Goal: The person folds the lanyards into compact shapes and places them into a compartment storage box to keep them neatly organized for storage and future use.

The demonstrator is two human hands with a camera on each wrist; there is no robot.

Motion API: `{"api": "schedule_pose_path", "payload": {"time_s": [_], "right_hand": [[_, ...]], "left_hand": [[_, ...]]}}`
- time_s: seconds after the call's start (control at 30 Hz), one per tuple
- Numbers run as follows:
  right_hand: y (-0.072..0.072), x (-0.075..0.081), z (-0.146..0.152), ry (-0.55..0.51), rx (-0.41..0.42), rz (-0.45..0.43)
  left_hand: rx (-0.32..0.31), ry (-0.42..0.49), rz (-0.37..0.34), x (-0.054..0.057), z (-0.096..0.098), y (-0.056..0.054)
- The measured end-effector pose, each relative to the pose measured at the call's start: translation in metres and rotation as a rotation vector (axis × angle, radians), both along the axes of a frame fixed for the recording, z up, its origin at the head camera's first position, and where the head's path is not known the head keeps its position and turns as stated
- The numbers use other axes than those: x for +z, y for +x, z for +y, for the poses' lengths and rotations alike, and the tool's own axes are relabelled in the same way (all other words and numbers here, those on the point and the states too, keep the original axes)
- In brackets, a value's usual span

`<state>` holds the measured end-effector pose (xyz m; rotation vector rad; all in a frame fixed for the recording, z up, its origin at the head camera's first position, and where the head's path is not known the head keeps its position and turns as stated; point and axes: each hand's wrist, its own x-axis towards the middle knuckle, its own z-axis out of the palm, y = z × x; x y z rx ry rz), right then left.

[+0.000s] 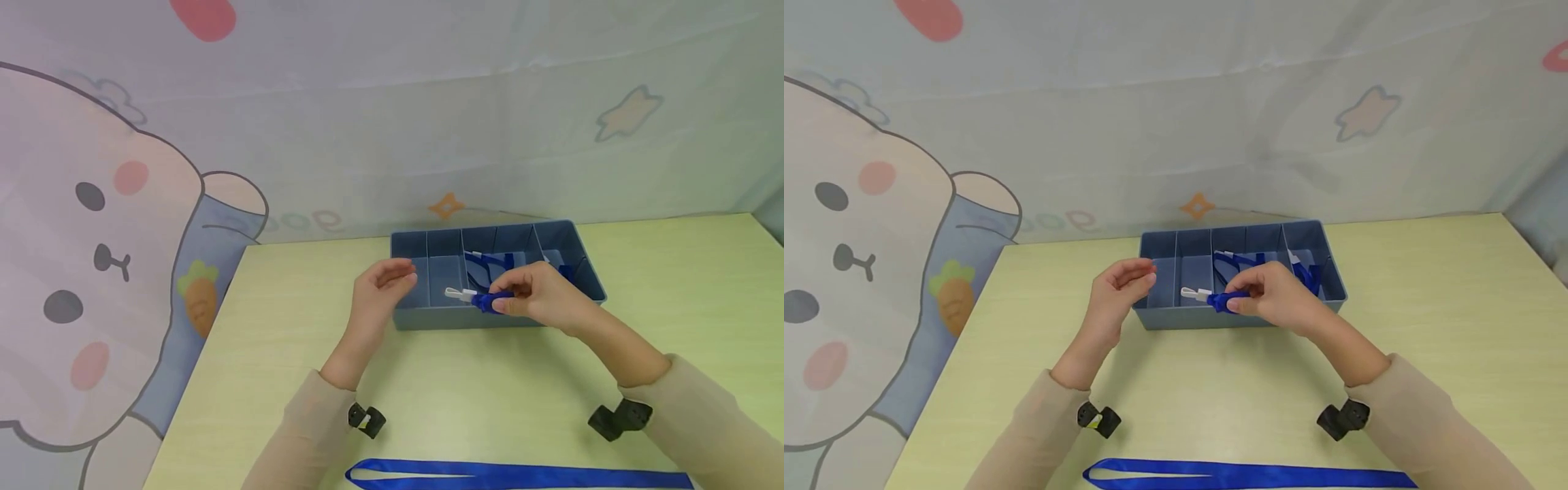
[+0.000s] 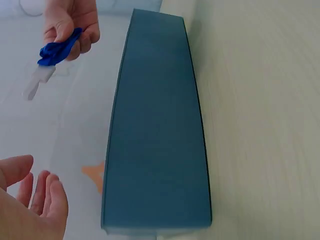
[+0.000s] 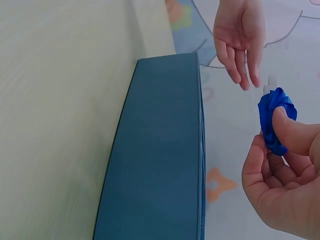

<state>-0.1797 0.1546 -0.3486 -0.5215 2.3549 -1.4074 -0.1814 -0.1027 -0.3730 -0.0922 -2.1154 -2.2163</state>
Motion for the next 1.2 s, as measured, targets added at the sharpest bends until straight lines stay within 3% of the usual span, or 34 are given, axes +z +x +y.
{"api": "schedule_pose_path", "payload": {"time_s": [0.13,0.23,0.37,0.63,0.93,1.2], "right_hand": [[-0.006,-0.002,0.000,0.006,0.012,-0.008],[-0.010,-0.005,0.000,0.015,0.019,-0.008],[-0.017,-0.007,0.001,0.008,0.007,-0.011],[-0.030,-0.010,-0.003,-0.022,-0.031,-0.031],[-0.046,-0.012,-0.010,0.015,-0.084,-0.020],[-0.056,-0.017,-0.014,0.017,-0.105,-0.022]], "left_hand": [[0.102,-0.023,0.018,-0.007,-0.009,-0.008],[0.144,-0.047,-0.026,-0.014,-0.014,-0.013],[0.150,-0.088,-0.080,-0.024,-0.016,-0.018],[0.170,-0.240,-0.078,-0.044,-0.016,-0.023],[0.222,-0.335,-0.022,-0.050,-0.014,-0.020],[0.264,-0.360,-0.008,-0.053,-0.009,-0.017]]}}
